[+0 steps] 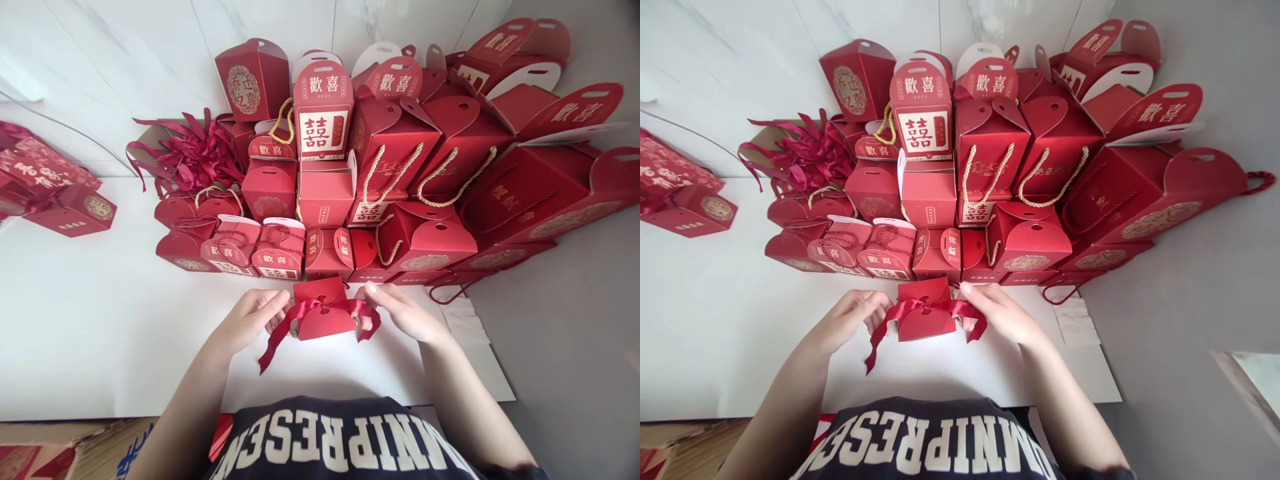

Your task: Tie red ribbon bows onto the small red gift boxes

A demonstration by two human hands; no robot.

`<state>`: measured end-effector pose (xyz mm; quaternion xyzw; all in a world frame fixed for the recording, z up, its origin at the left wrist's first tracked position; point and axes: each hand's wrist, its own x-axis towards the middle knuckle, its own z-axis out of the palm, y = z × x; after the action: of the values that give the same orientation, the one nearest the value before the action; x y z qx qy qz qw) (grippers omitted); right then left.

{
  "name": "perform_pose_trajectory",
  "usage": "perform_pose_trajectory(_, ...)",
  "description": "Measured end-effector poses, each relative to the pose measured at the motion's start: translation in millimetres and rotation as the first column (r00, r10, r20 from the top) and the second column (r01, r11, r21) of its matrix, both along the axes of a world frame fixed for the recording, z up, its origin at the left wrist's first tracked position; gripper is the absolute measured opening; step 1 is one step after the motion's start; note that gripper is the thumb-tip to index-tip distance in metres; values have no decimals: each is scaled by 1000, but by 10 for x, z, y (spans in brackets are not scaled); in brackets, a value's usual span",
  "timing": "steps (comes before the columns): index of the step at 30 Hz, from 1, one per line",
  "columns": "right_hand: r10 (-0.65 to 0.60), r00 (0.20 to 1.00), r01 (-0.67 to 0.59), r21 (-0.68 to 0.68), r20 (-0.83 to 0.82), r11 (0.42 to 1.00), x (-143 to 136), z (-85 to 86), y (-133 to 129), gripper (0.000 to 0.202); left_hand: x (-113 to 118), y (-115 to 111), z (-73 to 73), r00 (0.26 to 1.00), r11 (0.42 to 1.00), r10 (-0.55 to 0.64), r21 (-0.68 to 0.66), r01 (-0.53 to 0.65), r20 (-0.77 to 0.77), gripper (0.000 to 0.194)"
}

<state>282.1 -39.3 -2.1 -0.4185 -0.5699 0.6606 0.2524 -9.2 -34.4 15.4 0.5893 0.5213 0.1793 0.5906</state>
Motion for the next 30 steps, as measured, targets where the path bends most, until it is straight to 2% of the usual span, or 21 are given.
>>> perform_pose_trajectory(2,28,999,-27,-11,36,1000,-76,-16,34,47,59,22,22,1000,1000,5,-25,-5,-17,44)
perform_pose_trajectory(5,32,999,-32,-8,30,999,-120,-6,66,41,79,67,58,999,998,-40,-39,39,-16,32)
perform_pose_trajectory(7,14,999,-17,59,44,998,-103,13,75,40,28,128,28,996,996,-90,-18,90,-18,30)
perform_pose_trajectory(10,-11,987,-27,233,160,972,-63,25,84,37,-99,258,-94,978,978,-208,17,208,-34,30)
perform_pose_trajectory(13,-39,970,-35,297,240,954,-56,-3,93,36,-215,382,-168,943,941,-334,-58,332,-13,29)
perform_pose_trajectory(16,-46,971,-21,276,234,961,-71,-44,96,36,-283,454,-80,872,862,-490,-140,487,20,25)
perform_pose_trajectory(17,-45,972,-19,270,231,963,-76,-55,95,37,-289,463,-28,841,835,-540,-107,540,26,23)
perform_pose_trajectory(19,-41,973,-22,263,229,964,-82,-68,92,37,-270,460,67,810,811,-585,56,583,35,17)
perform_pose_trajectory(22,-38,971,-26,265,236,964,-92,-74,91,38,-167,419,113,849,822,-522,314,476,80,11)
perform_pose_trajectory(24,-31,971,-33,261,237,965,-98,-75,94,38,-73,393,82,853,800,-511,422,427,107,11)
perform_pose_trajectory(27,-24,973,-37,255,230,966,-102,-79,100,38,50,389,22,832,758,-540,502,417,124,14)
perform_pose_trajectory(30,-36,972,-29,267,233,963,-95,-89,105,38,131,408,5,819,757,-562,469,456,112,15)
